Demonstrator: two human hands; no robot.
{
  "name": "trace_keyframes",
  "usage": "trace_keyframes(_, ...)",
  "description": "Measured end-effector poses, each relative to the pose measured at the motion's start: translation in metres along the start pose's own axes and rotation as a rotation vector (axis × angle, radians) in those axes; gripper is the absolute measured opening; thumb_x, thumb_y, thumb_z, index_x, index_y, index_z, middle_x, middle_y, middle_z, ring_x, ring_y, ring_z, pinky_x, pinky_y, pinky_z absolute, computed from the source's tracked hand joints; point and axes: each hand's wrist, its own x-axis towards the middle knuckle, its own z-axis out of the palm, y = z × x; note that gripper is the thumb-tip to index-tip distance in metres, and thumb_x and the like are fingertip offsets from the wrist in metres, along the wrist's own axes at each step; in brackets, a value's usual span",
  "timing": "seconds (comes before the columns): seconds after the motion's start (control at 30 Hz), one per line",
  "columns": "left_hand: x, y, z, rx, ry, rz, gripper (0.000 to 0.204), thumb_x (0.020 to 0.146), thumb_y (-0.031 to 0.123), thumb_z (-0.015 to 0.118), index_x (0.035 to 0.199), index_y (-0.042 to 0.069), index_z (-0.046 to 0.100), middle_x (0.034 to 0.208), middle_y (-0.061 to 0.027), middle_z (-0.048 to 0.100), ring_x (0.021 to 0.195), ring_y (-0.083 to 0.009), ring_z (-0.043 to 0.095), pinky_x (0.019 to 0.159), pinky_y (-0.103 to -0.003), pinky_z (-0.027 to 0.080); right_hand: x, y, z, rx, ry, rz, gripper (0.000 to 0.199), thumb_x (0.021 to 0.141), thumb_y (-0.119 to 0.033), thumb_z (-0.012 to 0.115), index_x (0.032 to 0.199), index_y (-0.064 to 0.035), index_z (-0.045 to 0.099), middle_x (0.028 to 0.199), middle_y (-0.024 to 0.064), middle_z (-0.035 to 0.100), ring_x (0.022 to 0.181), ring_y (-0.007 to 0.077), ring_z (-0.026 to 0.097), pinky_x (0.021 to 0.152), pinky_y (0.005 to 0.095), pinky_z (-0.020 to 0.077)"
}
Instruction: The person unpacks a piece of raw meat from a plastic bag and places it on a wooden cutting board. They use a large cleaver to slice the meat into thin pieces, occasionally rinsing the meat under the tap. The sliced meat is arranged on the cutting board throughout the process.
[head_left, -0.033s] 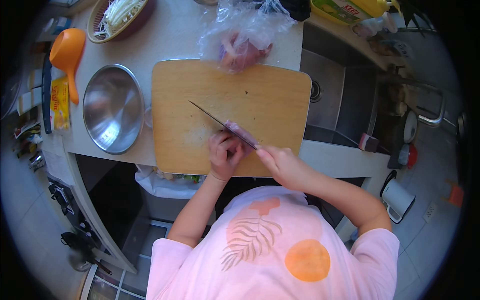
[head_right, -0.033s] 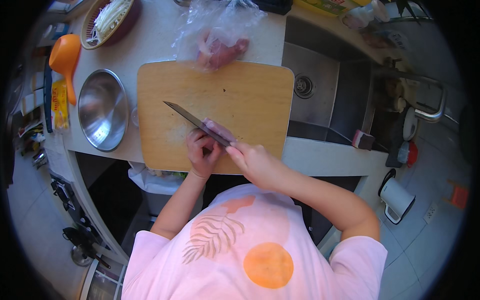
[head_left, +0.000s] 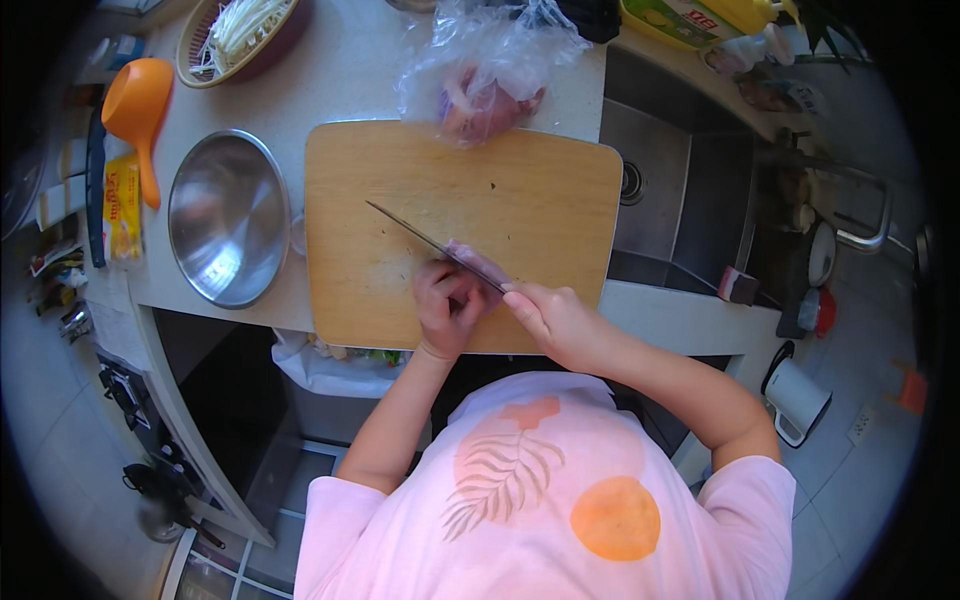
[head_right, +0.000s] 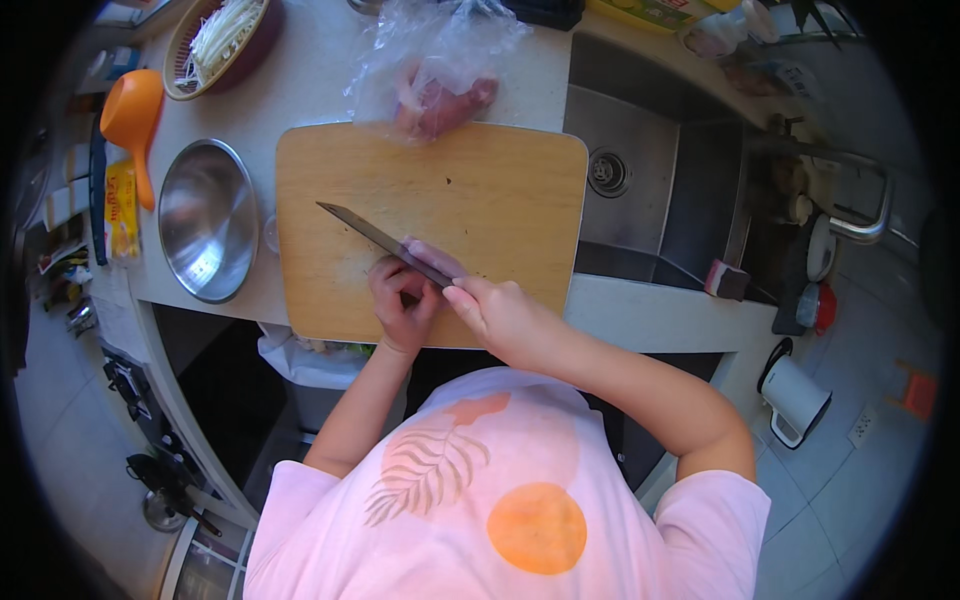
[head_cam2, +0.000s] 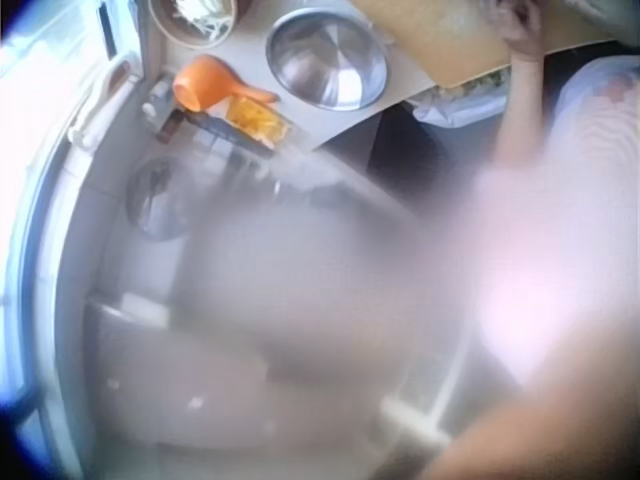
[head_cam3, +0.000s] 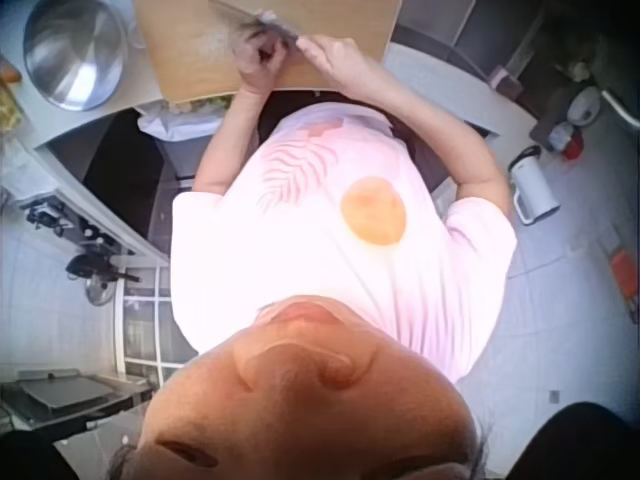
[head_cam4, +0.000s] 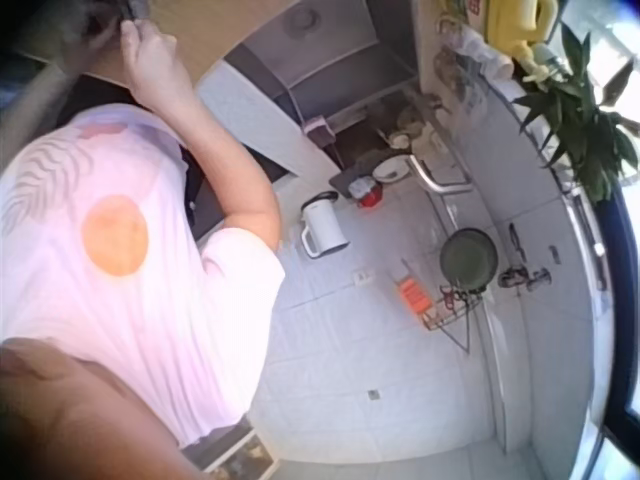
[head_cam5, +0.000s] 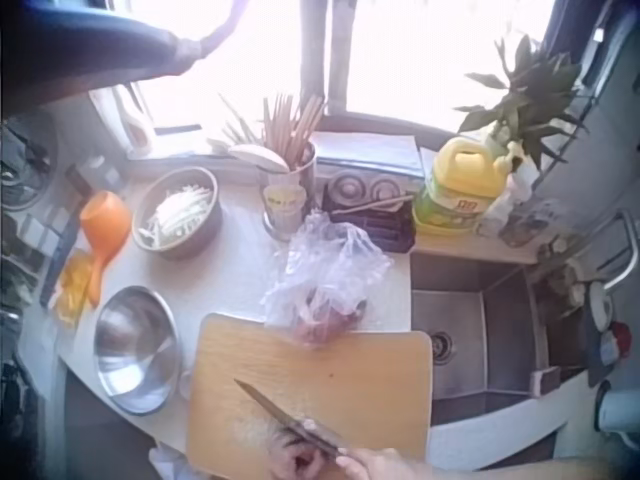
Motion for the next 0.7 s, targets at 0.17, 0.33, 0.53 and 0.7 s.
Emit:
trace_keyframes(0.17,-0.002,0.000,0.001,0.020,0.039,-0.047,0.035,0.070,0.002,0.071,0.099,0.006,0.051,0.100,-0.0136,0.056,0.092,-0.0339,0.053,0.081,-0.042,0.044,-0.038,0.030,-0.005,-0.081,0.086,-0.065,0.037,0.097,-0.030,0.042,0.104,0.0029,0.056,0.081,0.0265,0.062,0.077,0.0436,0.061,0.068,0.0441,0.0484)
trace_keyframes(0.33,-0.002,0.001,-0.001,0.018,0.009,-0.035,0.035,0.070,0.003,0.072,0.097,0.007,0.051,0.099,-0.0132,0.056,0.092,-0.0334,0.054,0.081,-0.042,0.044,-0.014,0.042,0.001,-0.091,0.023,-0.061,0.039,0.097,-0.033,0.041,0.105,0.0022,0.057,0.082,0.0273,0.062,0.079,0.0443,0.060,0.070,0.0463,0.0484)
trace_keyframes(0.53,-0.004,0.001,-0.004,0.053,-0.022,0.025,0.038,0.068,0.003,0.073,0.098,0.008,0.051,0.097,-0.0122,0.055,0.090,-0.0328,0.054,0.080,-0.041,0.044,0.035,0.016,0.015,-0.071,0.003,-0.075,0.041,0.097,-0.033,0.041,0.105,0.0036,0.057,0.093,0.0279,0.062,0.089,0.0446,0.059,0.076,0.0460,0.0475)
trace_keyframes(0.7,-0.010,0.006,-0.009,0.010,-0.092,0.033,0.039,0.066,0.002,0.075,0.097,0.009,0.051,0.096,-0.0113,0.054,0.088,-0.0319,0.054,0.079,-0.041,0.044,0.009,0.034,0.004,-0.021,0.059,-0.150,0.042,0.098,-0.034,0.041,0.108,0.0037,0.057,0.093,0.0257,0.063,0.088,0.0432,0.061,0.075,0.0444,0.0479)
